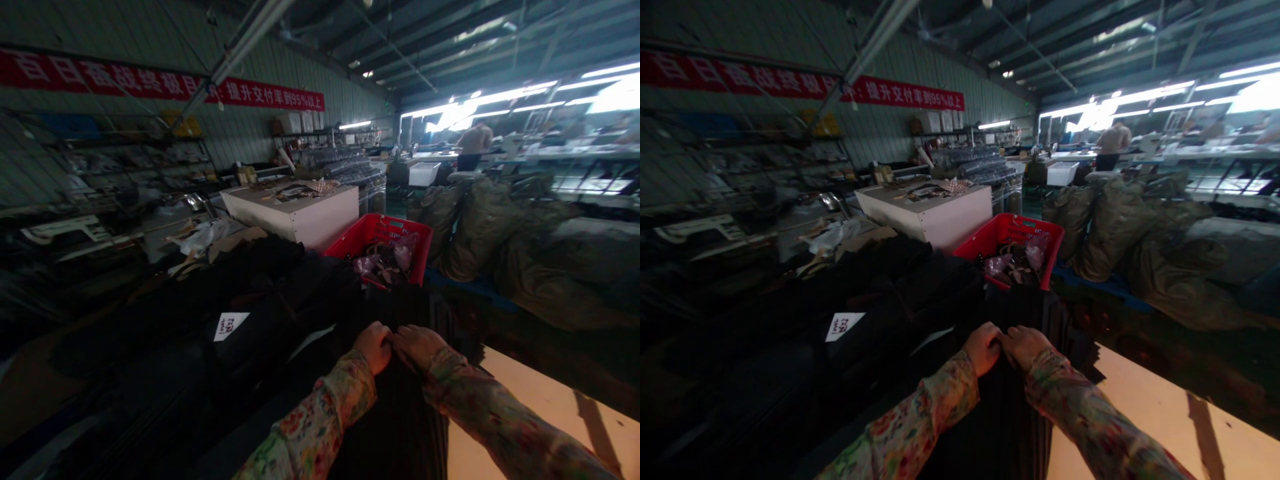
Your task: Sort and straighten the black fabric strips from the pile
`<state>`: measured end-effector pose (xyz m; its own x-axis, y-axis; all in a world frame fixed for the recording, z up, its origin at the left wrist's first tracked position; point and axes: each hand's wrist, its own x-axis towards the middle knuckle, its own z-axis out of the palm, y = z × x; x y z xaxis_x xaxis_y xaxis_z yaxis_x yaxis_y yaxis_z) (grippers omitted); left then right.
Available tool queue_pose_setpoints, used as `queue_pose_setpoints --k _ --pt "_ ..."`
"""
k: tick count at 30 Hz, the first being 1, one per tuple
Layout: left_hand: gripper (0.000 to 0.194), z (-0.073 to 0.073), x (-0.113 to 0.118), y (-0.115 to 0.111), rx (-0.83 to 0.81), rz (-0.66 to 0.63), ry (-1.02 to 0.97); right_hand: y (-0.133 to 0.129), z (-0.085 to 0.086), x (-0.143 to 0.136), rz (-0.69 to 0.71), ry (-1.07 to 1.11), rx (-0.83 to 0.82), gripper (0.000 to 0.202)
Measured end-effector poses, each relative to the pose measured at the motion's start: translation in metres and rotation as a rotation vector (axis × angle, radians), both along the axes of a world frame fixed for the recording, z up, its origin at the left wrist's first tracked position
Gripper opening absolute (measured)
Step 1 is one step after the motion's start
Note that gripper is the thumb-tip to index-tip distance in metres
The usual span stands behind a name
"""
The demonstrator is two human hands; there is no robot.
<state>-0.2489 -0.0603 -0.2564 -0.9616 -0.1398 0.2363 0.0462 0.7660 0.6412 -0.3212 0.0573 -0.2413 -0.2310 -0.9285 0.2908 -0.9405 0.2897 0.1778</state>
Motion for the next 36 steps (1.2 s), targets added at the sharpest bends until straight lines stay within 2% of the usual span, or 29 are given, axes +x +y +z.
queue_pose_setpoints --k 2,5,7,8,10,12,14,19,22,25,27,30,34,36 --pt "0.015 -0.001 -0.001 -0.006 -0.028 0.067 -0.008 0.003 -0.011 0.005 0.02 -0.02 0.059 0.013" --pt "0.016 0.0 0.005 -0.04 -0.051 0.253 -0.038 0.021 -0.044 0.023 0.078 -0.071 0.083 0.019" --pt "0.021 0.002 0.017 -0.069 -0.061 0.388 -0.056 0.035 -0.069 0.035 0.17 -0.125 -0.017 0.027" --pt "0.021 0.003 0.025 -0.079 -0.065 0.408 -0.058 0.041 -0.078 0.038 0.179 -0.124 -0.098 0.03" --pt "0.02 0.005 0.039 -0.088 -0.074 0.355 -0.037 0.047 -0.088 0.042 0.132 -0.132 -0.193 0.032" --pt "0.019 0.006 0.045 -0.081 -0.067 0.271 0.005 0.047 -0.086 0.042 0.121 -0.144 -0.195 0.03" --pt "0.02 0.006 0.043 -0.066 -0.046 0.234 0.03 0.044 -0.076 0.042 0.144 -0.148 -0.179 0.028" --pt "0.025 0.016 0.017 -0.026 -0.02 0.176 0.026 0.04 -0.054 0.053 0.074 -0.158 -0.227 0.03" --pt "0.028 0.022 0.006 -0.008 -0.068 0.019 -0.03 0.041 -0.056 0.057 0.06 -0.153 -0.268 0.028" --pt "0.035 0.02 0.006 0.007 -0.228 -0.173 -0.191 0.043 -0.065 0.055 0.034 -0.167 -0.275 0.025" --pt "0.028 0.017 0.011 0.015 -0.348 -0.232 -0.215 0.044 -0.07 0.052 0.029 -0.175 -0.277 0.024" --pt "0.014 0.013 0.017 0.021 -0.422 -0.203 -0.164 0.044 -0.072 0.049 0.052 -0.159 -0.242 0.022" --pt "0.015 0.01 0.013 0.015 -0.4 0.05 -0.117 0.041 -0.063 0.051 0.065 -0.089 -0.175 0.023" --pt "0.015 0.007 0.009 0.008 -0.378 0.132 -0.118 0.039 -0.06 0.054 0.04 -0.056 -0.187 0.027"
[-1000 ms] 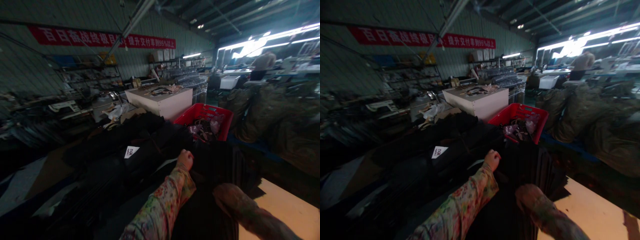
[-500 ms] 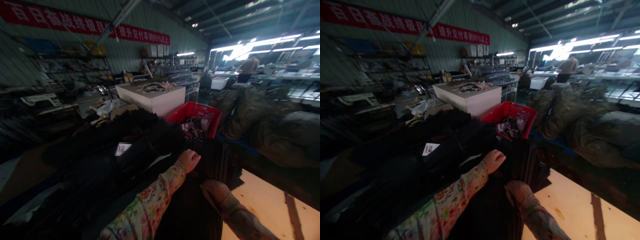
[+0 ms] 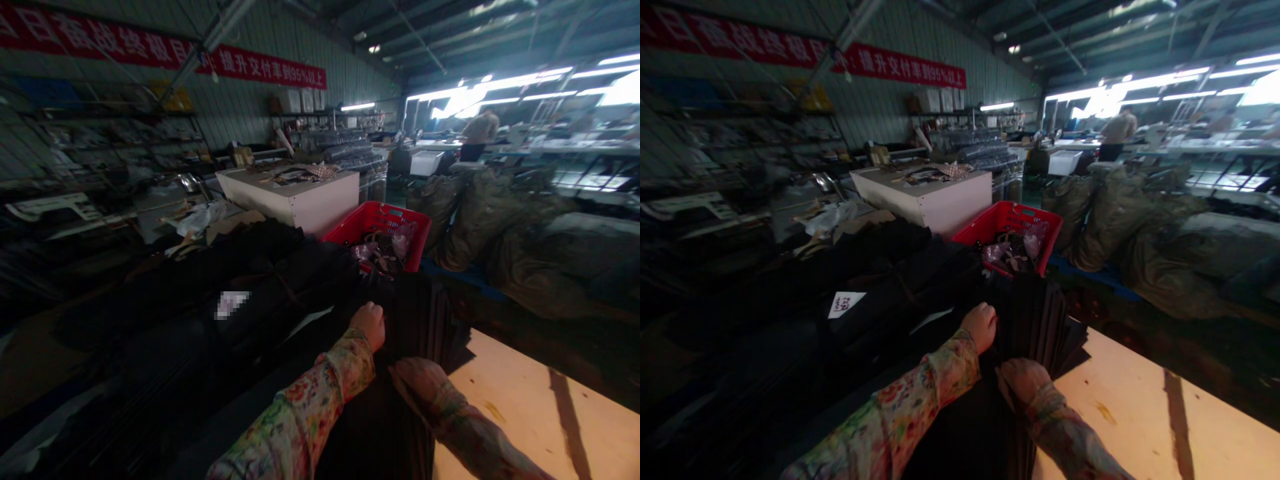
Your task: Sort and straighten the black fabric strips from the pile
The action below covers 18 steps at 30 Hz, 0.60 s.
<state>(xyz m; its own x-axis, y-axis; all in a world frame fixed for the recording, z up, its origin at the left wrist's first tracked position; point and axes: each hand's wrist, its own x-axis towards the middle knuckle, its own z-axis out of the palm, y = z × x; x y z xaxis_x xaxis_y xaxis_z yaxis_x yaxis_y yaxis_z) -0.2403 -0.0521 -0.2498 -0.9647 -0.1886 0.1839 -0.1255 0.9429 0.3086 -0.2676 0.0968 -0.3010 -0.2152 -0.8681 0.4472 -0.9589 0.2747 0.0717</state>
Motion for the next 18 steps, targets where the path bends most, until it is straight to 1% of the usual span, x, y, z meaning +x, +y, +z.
queue_pose_setpoints --k 3,7,10,13,15,16,17,18 --pt "0.014 -0.008 -0.005 -0.007 0.029 0.034 0.001 -0.002 -0.002 0.004 0.0 0.031 -0.031 0.032" --pt "0.013 -0.015 -0.006 -0.008 0.053 0.035 0.008 -0.003 -0.008 0.006 0.0 0.009 0.021 0.031" --pt "0.013 -0.014 -0.007 -0.007 0.071 0.037 0.002 -0.003 -0.009 0.007 0.024 -0.018 0.055 0.029" --pt "0.014 -0.009 -0.004 -0.007 0.099 0.03 -0.018 0.003 -0.015 0.004 0.057 -0.044 0.007 0.031" --pt "0.014 -0.005 0.004 -0.012 0.118 -0.003 -0.033 0.014 -0.025 0.002 0.078 -0.084 -0.083 0.035" --pt "0.015 -0.004 0.011 -0.018 0.126 -0.026 -0.04 0.021 -0.032 0.003 0.097 -0.113 -0.14 0.037" --pt "0.019 -0.003 0.021 -0.027 0.132 -0.037 -0.05 0.03 -0.038 0.004 0.082 -0.169 -0.167 0.036" --pt "0.023 -0.004 0.034 -0.039 0.137 -0.029 -0.065 0.039 -0.044 0.007 0.055 -0.24 -0.183 0.03"
